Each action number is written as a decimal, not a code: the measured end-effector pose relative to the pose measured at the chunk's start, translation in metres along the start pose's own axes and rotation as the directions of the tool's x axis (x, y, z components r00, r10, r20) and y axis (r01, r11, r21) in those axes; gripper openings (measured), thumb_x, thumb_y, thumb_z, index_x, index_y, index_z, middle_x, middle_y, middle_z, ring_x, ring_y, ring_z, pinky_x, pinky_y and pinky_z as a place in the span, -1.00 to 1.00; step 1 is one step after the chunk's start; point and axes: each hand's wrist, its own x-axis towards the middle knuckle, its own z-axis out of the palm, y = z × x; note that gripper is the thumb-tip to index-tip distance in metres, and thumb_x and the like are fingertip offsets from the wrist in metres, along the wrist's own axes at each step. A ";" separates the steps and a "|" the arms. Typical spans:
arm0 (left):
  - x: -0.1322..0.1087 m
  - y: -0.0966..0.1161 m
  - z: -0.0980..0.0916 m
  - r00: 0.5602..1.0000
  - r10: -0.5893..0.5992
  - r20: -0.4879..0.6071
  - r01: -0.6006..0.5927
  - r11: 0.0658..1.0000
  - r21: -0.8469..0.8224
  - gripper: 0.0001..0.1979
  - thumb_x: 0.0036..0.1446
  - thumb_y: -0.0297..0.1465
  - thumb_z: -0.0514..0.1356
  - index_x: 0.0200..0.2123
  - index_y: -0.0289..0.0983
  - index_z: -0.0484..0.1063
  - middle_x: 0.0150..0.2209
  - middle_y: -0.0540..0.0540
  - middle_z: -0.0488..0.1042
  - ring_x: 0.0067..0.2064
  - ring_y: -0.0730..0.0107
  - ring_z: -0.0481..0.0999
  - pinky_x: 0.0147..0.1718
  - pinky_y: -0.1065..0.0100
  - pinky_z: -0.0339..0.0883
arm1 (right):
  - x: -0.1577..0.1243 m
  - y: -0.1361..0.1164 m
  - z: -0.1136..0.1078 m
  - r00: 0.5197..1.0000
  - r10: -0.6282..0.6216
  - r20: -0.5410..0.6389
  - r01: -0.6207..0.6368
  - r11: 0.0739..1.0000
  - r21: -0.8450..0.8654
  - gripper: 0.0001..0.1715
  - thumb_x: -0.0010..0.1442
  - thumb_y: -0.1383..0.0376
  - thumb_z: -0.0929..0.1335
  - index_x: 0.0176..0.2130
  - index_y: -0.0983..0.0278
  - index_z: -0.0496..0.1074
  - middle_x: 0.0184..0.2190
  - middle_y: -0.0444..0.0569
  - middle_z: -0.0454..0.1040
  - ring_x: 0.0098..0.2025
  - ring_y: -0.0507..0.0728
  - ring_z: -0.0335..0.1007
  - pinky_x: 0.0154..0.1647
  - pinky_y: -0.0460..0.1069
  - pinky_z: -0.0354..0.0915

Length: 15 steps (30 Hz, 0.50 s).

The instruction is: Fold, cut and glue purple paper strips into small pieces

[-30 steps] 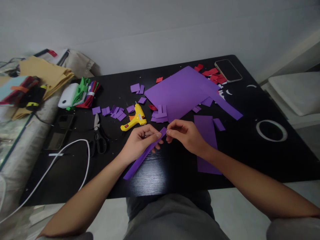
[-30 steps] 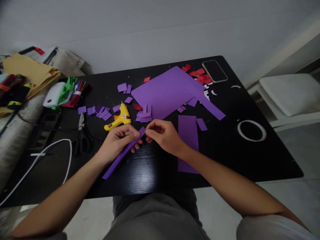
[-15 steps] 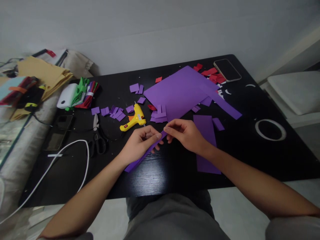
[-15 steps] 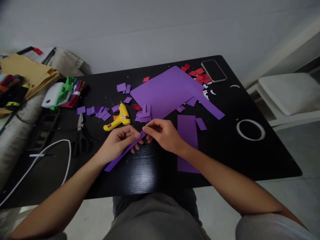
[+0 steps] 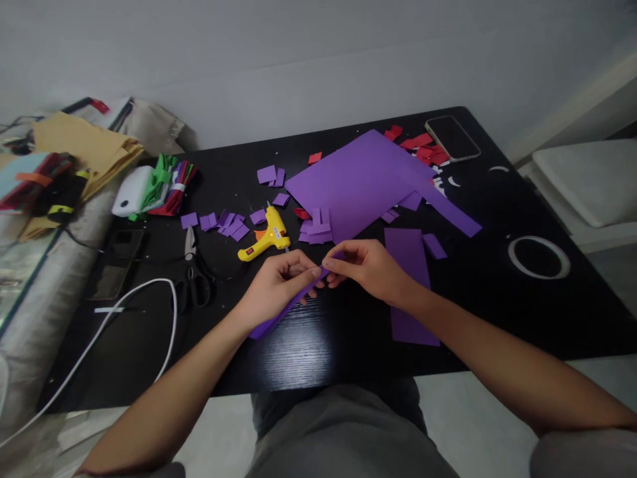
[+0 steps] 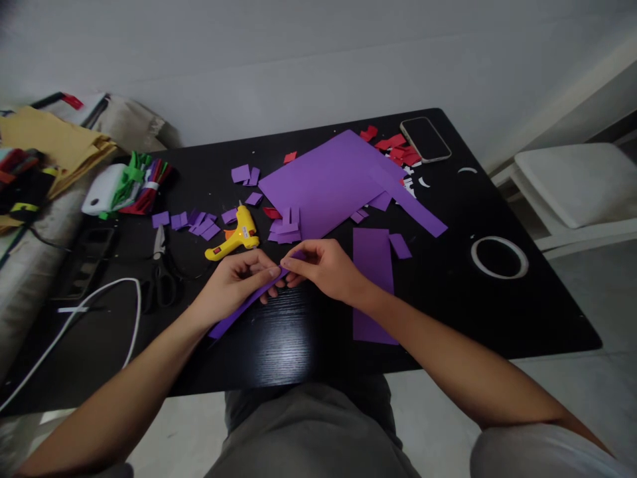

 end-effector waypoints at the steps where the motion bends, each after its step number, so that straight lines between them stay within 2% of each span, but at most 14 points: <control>1: 0.000 0.000 0.000 1.000 0.005 0.001 -0.005 1.000 0.004 -0.74 0.27 -0.24 0.35 -0.30 -0.33 0.50 -0.34 -0.08 0.63 -0.42 0.50 0.59 -0.49 0.52 0.47 | 0.000 0.000 0.000 1.000 0.000 0.002 0.000 1.000 -0.004 -0.57 0.02 0.07 0.63 -0.29 0.35 0.60 -0.47 -0.09 0.62 -0.39 0.06 0.61 -0.29 -0.05 0.57; 10: 0.002 0.001 -0.003 1.000 -0.010 -0.024 0.010 1.000 0.008 -0.76 0.24 -0.26 0.36 -0.28 -0.34 0.51 -0.33 -0.10 0.66 -0.38 0.46 0.65 -0.40 0.48 0.54 | 0.002 -0.001 -0.004 0.997 -0.050 -0.052 0.048 0.998 -0.038 -0.59 0.04 0.06 0.61 -0.31 0.32 0.59 -0.46 -0.11 0.59 -0.42 0.06 0.59 -0.30 -0.01 0.57; 15: 0.001 0.000 -0.002 0.999 0.001 -0.034 0.000 1.000 0.029 -0.75 0.23 -0.25 0.36 -0.29 -0.35 0.51 -0.35 -0.09 0.64 -0.37 0.46 0.64 -0.39 0.48 0.54 | 0.000 -0.002 -0.002 0.999 0.015 -0.043 -0.013 0.999 0.046 -0.61 0.00 0.09 0.63 -0.32 0.31 0.60 -0.43 -0.12 0.61 -0.39 0.03 0.60 -0.28 -0.06 0.56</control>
